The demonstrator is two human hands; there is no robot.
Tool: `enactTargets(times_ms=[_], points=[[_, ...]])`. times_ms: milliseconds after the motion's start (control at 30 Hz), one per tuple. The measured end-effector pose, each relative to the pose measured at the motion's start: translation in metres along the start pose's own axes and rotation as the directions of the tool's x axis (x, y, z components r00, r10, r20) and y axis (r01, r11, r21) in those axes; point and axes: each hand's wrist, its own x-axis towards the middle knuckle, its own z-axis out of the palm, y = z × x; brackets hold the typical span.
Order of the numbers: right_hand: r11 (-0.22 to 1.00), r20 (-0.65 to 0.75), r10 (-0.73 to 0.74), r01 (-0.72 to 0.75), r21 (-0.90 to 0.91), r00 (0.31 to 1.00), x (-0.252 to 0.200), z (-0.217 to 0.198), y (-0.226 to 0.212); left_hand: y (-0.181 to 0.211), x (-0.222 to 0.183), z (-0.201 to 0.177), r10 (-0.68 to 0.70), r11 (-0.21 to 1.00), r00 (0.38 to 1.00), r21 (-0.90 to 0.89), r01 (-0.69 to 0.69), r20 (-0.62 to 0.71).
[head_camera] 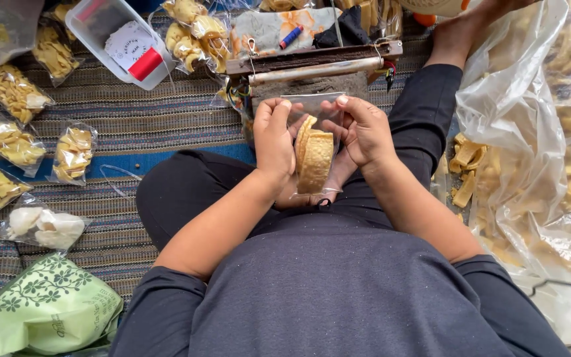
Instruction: A person sitting on the floor manually fills small plastic bags with snack items from a large pile.
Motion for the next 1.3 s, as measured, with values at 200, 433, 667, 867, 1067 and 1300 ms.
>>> enactTargets(times_ms=[200, 433, 667, 867, 1067, 1300], points=[[0.999, -0.085, -0.035, 0.035, -0.004, 0.996, 0.025, 0.001, 0.003, -0.002, 0.010, 0.008, -0.094, 0.991, 0.990, -0.107, 0.082, -0.106], [0.998, -0.124, -0.061, 0.057, -0.038, 0.990, 0.026, 0.006, 0.001, -0.009, 0.022, 0.004, -0.119, 0.980, 0.982, -0.173, 0.093, -0.148], [0.997, -0.120, -0.077, 0.075, -0.028, 0.990, 0.025, 0.011, 0.001, -0.008, 0.026, 0.004, -0.129, 0.975, 0.979, -0.201, 0.097, -0.156], [0.996, -0.114, -0.090, 0.088, -0.025, 0.989, 0.028, 0.009, 0.004, -0.005, 0.023, 0.006, -0.123, 0.972, 0.982, -0.217, 0.089, -0.145], [0.995, -0.113, -0.097, 0.096, -0.011, 0.989, 0.029, 0.010, 0.004, -0.005, 0.024, 0.008, -0.117, 0.972, 0.981, -0.221, 0.082, -0.151], [0.995, -0.105, -0.097, 0.097, 0.000, 0.990, 0.029, 0.008, 0.004, 0.000, 0.021, 0.010, -0.120, 0.972, 0.981, -0.218, 0.084, -0.153]])
